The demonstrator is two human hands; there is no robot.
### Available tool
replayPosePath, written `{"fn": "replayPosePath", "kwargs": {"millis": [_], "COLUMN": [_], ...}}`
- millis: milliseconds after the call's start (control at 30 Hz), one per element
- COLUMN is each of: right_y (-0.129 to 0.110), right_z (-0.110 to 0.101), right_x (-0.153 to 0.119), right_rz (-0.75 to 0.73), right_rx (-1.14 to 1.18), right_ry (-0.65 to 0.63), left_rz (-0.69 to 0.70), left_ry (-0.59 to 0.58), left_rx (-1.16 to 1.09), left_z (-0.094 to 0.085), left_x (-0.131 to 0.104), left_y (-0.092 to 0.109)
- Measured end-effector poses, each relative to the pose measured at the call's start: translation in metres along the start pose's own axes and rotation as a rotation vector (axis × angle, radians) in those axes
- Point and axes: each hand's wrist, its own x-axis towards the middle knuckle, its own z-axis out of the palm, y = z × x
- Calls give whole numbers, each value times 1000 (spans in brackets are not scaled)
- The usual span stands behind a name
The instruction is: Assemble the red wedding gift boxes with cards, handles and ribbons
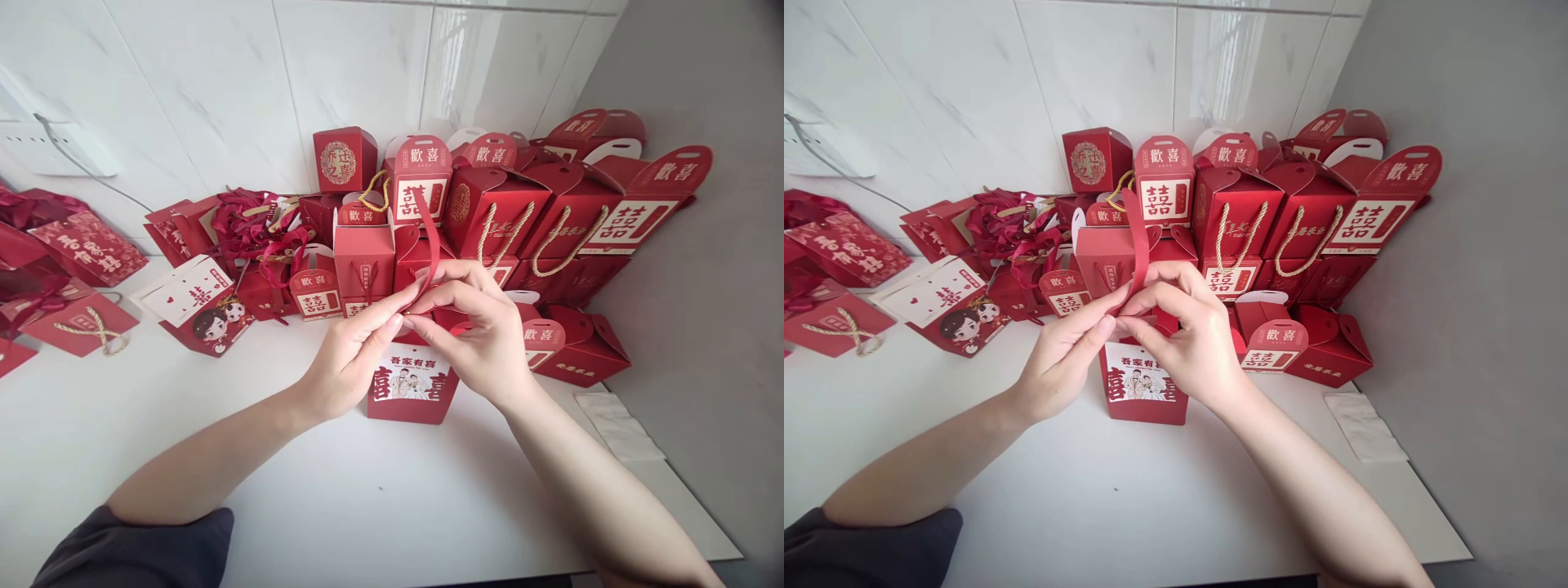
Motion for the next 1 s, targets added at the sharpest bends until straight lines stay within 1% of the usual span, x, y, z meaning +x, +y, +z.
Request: {"fn": "replayPosePath", "kwargs": {"millis": [100,167,267,333,400,467,500,533,600,667,767,867,1000], "right_y": [-1,0,2,2,2,0,0,0,1,3,5,3,-3], "right_z": [1,0,-7,-16,-28,-38,-42,-45,-47,-45,-42,-40,-38], "right_x": [-1,-1,1,3,7,10,11,12,14,15,13,11,8], "right_rz": [60,102,155,188,218,244,253,252,212,148,114,138,161], "right_rx": [89,130,205,253,260,228,208,186,134,60,-65,-156,-206], "right_ry": [-29,-30,-36,-76,-178,-347,-442,-533,-671,-733,-733,-682,-627], "left_rz": [68,84,23,-49,-129,-200,-222,-233,-242,-243,-227,-222,-226], "left_ry": [-39,-63,-101,-157,-265,-384,-421,-436,-418,-394,-391,-387,-363], "left_rx": [101,141,190,251,347,431,457,475,496,500,496,508,514], "left_z": [-3,-5,-10,-15,-21,-26,-27,-28,-27,-25,-22,-19,-17], "left_x": [1,3,6,10,15,20,21,22,23,22,20,19,17], "left_y": [1,2,6,10,13,14,13,12,10,9,9,10,8]}}
